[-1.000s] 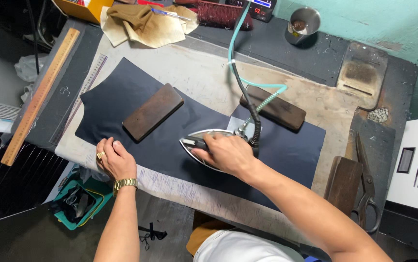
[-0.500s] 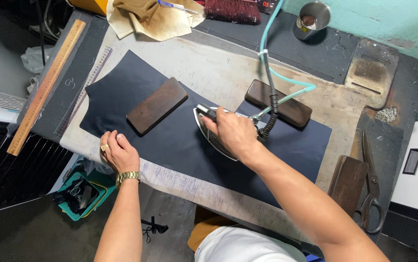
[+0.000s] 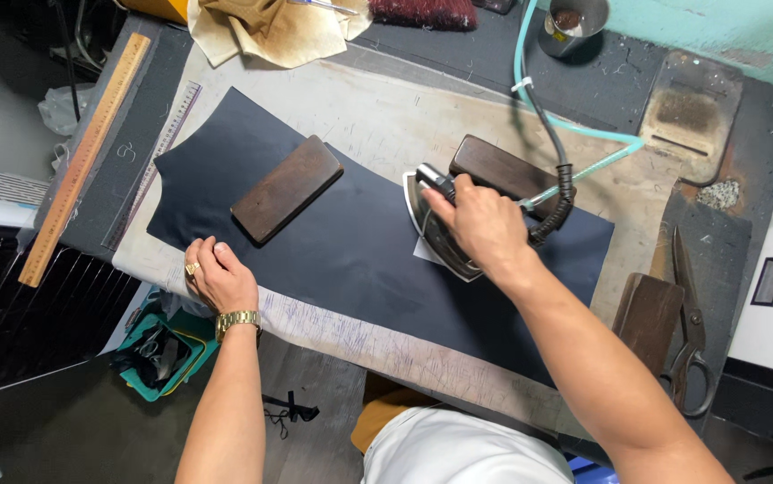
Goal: The person irons a piece of dark fabric, cuts it with shears along marked lines, and uses a ruler and pen to draw further guidelines.
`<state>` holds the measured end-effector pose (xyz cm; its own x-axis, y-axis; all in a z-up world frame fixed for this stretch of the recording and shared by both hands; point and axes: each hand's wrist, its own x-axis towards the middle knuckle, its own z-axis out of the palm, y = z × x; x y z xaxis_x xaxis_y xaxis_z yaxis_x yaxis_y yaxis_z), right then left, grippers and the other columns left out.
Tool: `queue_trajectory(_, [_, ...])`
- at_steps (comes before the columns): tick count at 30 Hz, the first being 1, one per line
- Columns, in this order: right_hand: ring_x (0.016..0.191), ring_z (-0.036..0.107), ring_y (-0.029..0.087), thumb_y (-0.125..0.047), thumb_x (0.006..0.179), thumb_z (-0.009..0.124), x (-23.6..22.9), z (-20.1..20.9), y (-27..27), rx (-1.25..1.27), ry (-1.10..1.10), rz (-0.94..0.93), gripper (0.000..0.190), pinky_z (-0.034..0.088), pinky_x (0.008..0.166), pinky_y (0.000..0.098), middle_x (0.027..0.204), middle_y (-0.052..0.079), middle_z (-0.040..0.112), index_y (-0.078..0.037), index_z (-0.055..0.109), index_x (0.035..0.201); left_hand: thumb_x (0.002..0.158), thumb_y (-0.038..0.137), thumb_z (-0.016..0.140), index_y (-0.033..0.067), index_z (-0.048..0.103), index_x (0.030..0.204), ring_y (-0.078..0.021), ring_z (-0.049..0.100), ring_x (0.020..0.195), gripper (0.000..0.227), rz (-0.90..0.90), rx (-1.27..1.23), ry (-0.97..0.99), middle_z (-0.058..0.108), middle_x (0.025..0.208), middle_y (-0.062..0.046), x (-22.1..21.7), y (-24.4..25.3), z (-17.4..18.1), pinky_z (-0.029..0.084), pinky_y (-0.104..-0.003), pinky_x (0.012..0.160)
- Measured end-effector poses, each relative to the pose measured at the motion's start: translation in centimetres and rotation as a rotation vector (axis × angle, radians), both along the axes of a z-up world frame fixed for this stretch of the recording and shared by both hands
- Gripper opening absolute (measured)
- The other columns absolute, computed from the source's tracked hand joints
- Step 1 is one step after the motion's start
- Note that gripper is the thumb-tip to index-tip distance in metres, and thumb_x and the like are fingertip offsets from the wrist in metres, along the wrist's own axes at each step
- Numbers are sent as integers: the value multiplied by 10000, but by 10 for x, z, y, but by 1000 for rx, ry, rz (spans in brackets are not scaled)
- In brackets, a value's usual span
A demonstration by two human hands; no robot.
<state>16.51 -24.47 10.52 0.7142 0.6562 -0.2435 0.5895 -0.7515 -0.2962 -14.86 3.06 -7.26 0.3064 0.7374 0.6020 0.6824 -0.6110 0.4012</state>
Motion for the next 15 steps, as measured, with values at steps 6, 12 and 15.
queue_trajectory(6, [865,728,538,-643,1058,447,13,11,-32,-21,-4,-48,617,568,800,623,908,268,739,-56,637,1062,1082,186,558,55,680,1184,-370,618,1217,206,-3,-16,7,651,1222,-162,-2,4,-6,440,-512,1006])
queue_trajectory(12, [921,732,504,-654,1047,452,27,20,-64,-65,32,-70,628,562,830,593,948,251,750,-56,641,1076,1075,194,563,78,688,1172,-373,657,1127,196,13,0,4,657,1214,-155,2,0,0,470,-498,926])
queue_trajectory(15, [974,719,511,-624,1033,486,31,29,-75,-53,108,-93,605,549,848,600,986,270,750,-52,668,1107,1080,192,555,78,684,1176,-381,660,1113,197,-4,-12,-12,656,1212,-163,0,3,-1,471,-495,911])
